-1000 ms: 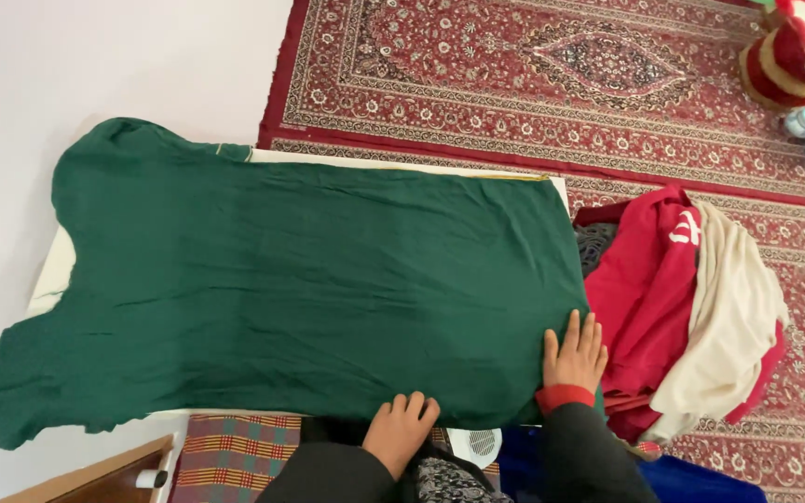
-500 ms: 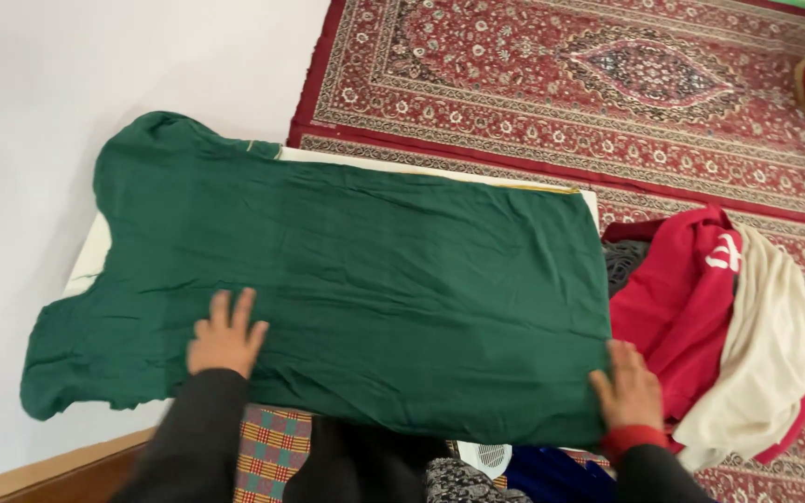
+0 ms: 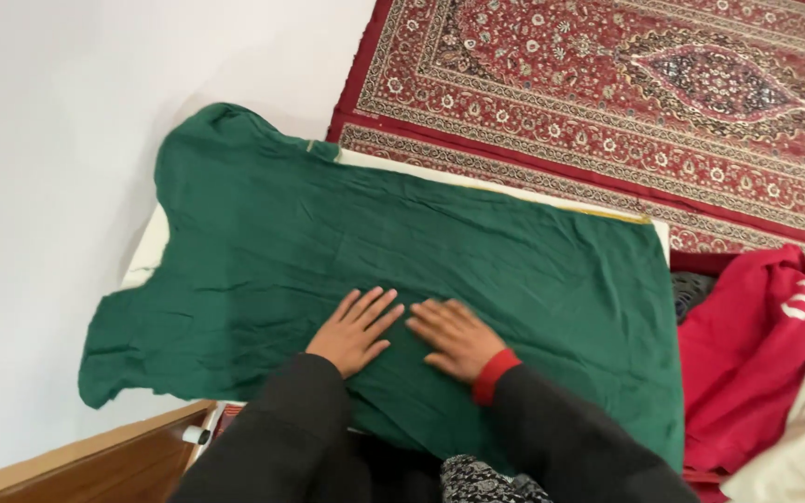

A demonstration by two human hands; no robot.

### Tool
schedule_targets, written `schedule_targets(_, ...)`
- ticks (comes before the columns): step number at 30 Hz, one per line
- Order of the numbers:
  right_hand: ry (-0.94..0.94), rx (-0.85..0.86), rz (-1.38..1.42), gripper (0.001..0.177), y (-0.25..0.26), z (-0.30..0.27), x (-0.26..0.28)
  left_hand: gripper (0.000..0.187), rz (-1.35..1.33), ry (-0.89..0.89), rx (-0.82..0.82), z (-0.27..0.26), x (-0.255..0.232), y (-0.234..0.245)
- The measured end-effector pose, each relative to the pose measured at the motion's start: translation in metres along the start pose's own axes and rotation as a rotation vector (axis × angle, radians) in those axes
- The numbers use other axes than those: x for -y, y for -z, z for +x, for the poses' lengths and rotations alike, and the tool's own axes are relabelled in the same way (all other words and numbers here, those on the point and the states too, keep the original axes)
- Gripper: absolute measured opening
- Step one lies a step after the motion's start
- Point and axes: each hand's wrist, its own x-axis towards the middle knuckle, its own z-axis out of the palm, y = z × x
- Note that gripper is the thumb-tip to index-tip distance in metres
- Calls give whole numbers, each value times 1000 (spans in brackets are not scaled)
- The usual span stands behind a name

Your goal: Folding a green garment on a flat surface and placing it on a closet shelf

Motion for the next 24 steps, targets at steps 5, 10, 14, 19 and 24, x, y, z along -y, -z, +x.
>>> schedule_targets(5, -435, -11, -268, 76, 5, -44, -136, 65, 67, 256, 390, 4, 100, 24)
schedule_targets(10, -963, 14, -332, 67, -3, -64, -181, 67, 113, 458, 358, -4, 193, 10)
schedule_targets(14, -967, 21, -195, 70, -9, 38, -128, 80, 259, 346, 227, 33, 177, 5)
schedule_targets(19, -257, 140, -113, 77, -43, 105, -33, 74, 29, 52, 249, 72, 134, -12)
schedule_targets(24, -196, -10, -112, 70, -34, 84, -114, 71, -6, 237, 358, 93, 185, 8)
